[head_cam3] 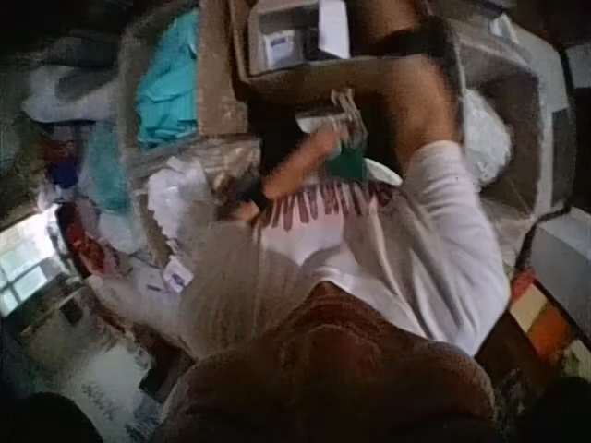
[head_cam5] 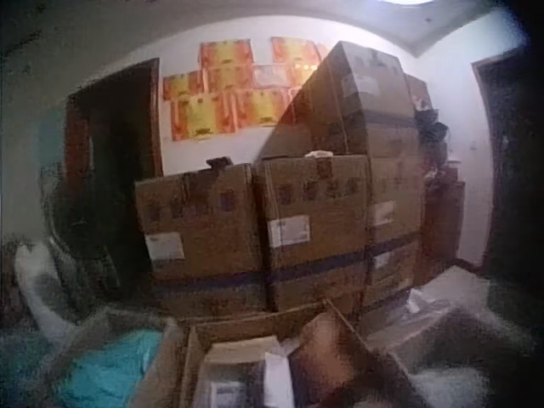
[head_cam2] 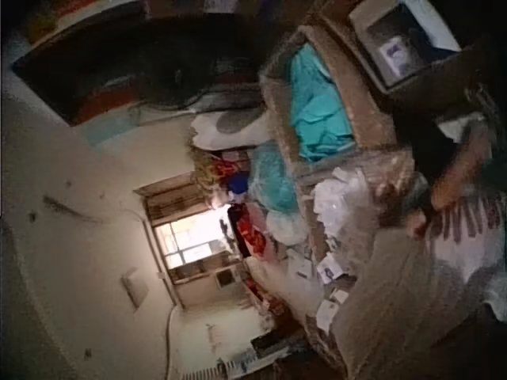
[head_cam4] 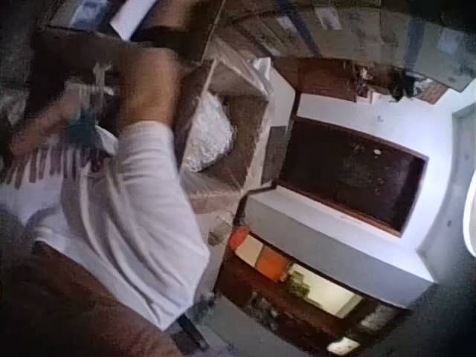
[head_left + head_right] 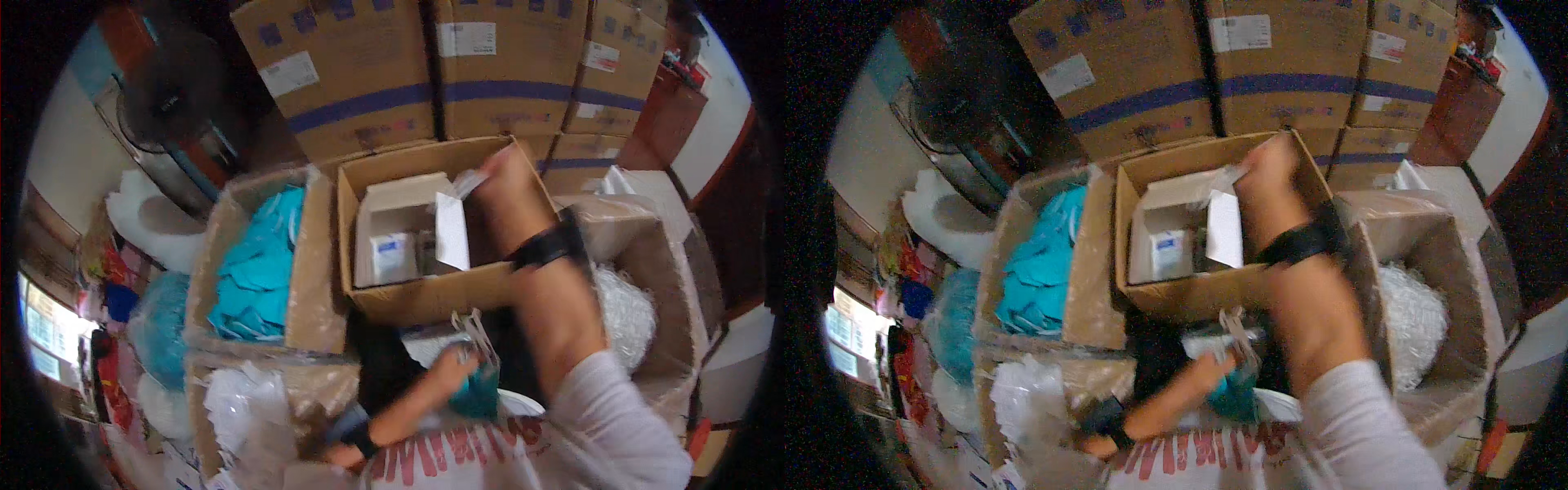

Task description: Manually unpacking masks from a bulk container and placing them into individual product packaging boxes.

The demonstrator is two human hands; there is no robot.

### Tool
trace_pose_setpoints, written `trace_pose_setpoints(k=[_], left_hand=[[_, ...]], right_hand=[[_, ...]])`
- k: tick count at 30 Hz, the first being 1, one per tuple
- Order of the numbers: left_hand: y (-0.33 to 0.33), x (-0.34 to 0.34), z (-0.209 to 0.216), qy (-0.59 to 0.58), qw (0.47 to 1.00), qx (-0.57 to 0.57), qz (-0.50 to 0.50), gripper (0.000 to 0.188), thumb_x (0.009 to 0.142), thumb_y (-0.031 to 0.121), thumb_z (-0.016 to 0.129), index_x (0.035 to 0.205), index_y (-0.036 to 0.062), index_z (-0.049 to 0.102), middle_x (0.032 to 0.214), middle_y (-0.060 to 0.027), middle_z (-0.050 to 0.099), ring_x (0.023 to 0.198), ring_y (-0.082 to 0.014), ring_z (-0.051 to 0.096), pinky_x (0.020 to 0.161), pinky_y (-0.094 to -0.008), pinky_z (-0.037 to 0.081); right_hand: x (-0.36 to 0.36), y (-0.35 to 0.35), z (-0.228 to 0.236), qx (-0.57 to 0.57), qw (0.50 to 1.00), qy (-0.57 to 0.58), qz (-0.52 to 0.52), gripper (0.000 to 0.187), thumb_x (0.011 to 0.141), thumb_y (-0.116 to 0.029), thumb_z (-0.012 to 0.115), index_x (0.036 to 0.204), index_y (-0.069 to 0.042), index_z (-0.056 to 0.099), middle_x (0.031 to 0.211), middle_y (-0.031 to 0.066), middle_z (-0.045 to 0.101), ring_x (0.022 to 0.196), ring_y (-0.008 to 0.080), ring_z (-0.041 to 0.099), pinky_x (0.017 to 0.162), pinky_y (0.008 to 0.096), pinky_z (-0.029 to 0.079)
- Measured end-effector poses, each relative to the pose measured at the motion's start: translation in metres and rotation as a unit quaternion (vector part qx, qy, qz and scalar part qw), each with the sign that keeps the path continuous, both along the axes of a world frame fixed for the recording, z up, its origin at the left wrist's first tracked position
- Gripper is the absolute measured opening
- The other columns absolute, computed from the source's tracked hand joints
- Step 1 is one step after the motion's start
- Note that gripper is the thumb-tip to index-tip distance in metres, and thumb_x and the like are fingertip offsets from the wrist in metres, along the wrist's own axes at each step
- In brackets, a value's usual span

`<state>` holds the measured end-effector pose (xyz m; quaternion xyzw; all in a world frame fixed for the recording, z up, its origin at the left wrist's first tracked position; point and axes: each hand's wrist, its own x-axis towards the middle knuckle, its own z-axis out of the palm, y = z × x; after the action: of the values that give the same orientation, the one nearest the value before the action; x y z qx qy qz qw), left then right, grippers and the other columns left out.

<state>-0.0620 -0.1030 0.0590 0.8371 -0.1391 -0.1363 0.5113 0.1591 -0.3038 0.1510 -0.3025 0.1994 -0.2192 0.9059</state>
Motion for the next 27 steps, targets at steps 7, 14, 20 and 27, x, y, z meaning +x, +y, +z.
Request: trace_pose_setpoints(k=[7, 14, 20, 27], left_hand=[[0.037, 0.028, 0.093, 0.083, 0.92, -0.305, 0.231, 0.033, 0.084, 0.035, 0.055, 0.082, 0.0016, 0.058, 0.07, 0.001, 0.054, 0.064, -0.0058, 0.047, 0.059, -0.021, 0.039], [0.032, 0.036, 0.093, 0.05, 0.945, -0.27, 0.177, 0.033, 0.084, 0.035, 0.057, 0.077, 0.0027, 0.058, 0.065, 0.0037, 0.05, 0.061, -0.0035, 0.043, 0.055, -0.0194, 0.036], [0.052, 0.037, 0.102, -0.01, 0.966, -0.188, 0.175, 0.032, 0.085, 0.033, 0.055, 0.077, 0.0021, 0.059, 0.062, 0.0026, 0.051, 0.059, -0.0042, 0.044, 0.054, -0.0207, 0.037], [0.05, 0.044, 0.076, -0.089, 0.955, -0.086, 0.27, 0.039, 0.088, 0.037, 0.048, 0.082, 0.0004, 0.06, 0.066, -0.0064, 0.058, 0.061, -0.0152, 0.054, 0.059, -0.0288, 0.042]], right_hand=[[-0.057, 0.005, 0.082, -0.4, 0.893, -0.107, 0.178, 0.031, 0.089, -0.03, 0.04, 0.068, -0.008, 0.048, 0.059, 0.0012, 0.047, 0.049, 0.0119, 0.041, 0.049, 0.0258, 0.036], [-0.148, 0.063, 0.014, -0.243, 0.766, -0.063, 0.592, 0.042, 0.091, -0.043, 0.034, 0.094, -0.007, 0.053, 0.079, 0.0042, 0.058, 0.07, 0.0118, 0.052, 0.066, 0.0268, 0.044], [-0.161, 0.051, 0.016, -0.326, 0.596, -0.032, 0.733, 0.035, 0.091, -0.037, 0.042, 0.106, -0.006, 0.049, 0.079, -0.0006, 0.053, 0.073, 0.0103, 0.05, 0.065, 0.0253, 0.043], [-0.165, 0.07, 0.016, -0.686, 0.604, -0.274, 0.299, 0.025, 0.09, -0.022, 0.045, 0.081, 0.0, 0.05, 0.076, 0.0104, 0.053, 0.068, 0.0202, 0.05, 0.058, 0.0311, 0.039]])
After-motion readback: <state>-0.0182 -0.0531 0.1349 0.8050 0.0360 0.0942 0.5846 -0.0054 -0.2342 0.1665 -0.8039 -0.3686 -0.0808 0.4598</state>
